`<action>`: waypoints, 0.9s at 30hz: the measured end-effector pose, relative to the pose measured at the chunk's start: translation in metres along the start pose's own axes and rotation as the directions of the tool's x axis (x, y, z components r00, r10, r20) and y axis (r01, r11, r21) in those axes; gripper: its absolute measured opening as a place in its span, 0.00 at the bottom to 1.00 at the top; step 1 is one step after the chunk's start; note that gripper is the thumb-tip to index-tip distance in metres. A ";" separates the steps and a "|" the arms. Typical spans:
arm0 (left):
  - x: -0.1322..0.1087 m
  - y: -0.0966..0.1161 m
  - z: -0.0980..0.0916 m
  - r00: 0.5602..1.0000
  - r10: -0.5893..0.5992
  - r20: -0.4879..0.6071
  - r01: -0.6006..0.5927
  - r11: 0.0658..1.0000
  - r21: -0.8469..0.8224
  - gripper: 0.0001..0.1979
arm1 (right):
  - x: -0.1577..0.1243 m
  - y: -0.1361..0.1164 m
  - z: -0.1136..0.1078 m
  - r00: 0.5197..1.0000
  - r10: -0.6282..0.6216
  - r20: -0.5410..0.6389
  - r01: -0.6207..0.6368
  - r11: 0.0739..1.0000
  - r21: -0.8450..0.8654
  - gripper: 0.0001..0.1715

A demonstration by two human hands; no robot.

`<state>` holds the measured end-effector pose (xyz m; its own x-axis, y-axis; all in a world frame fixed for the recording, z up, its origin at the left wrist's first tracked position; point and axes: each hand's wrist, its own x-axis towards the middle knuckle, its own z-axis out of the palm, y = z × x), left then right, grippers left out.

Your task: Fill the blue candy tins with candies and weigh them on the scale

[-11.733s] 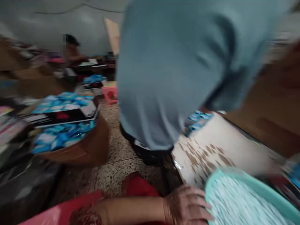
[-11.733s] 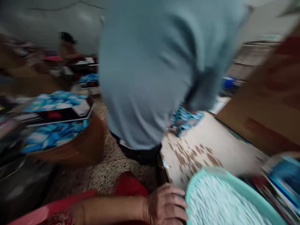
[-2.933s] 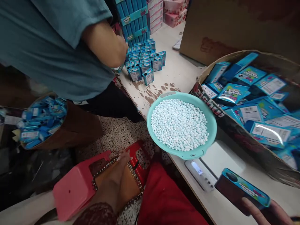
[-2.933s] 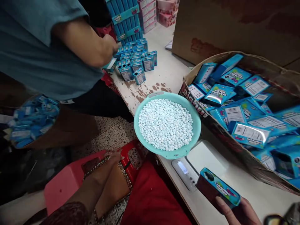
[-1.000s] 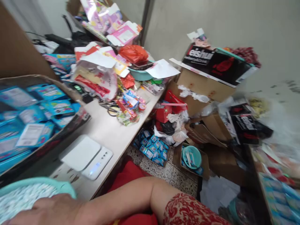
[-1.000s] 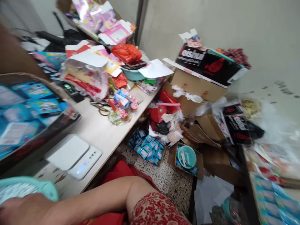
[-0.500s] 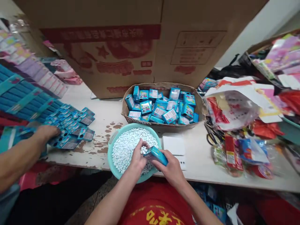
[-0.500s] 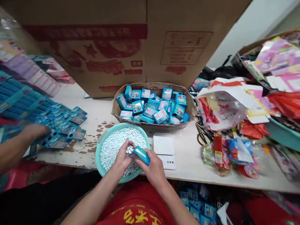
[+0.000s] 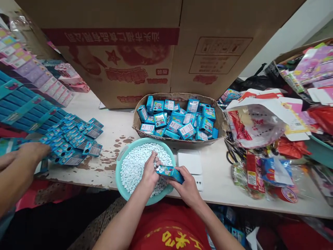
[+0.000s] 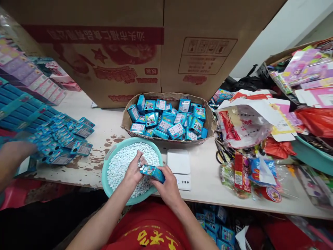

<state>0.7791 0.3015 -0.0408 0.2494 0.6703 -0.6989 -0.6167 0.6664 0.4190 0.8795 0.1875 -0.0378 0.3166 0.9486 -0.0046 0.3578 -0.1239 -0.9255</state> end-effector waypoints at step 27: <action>-0.032 0.019 0.030 0.879 0.420 0.225 -0.463 0.863 0.202 0.17 | 0.005 0.010 0.030 0.989 0.035 -0.142 -0.009 0.984 0.178 0.14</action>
<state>0.7820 0.3030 0.0067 0.1287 0.9426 -0.3083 -0.4971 0.3303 0.8024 0.8587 0.1996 -0.0587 0.4503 0.8927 0.0170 0.1928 -0.0786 -0.9781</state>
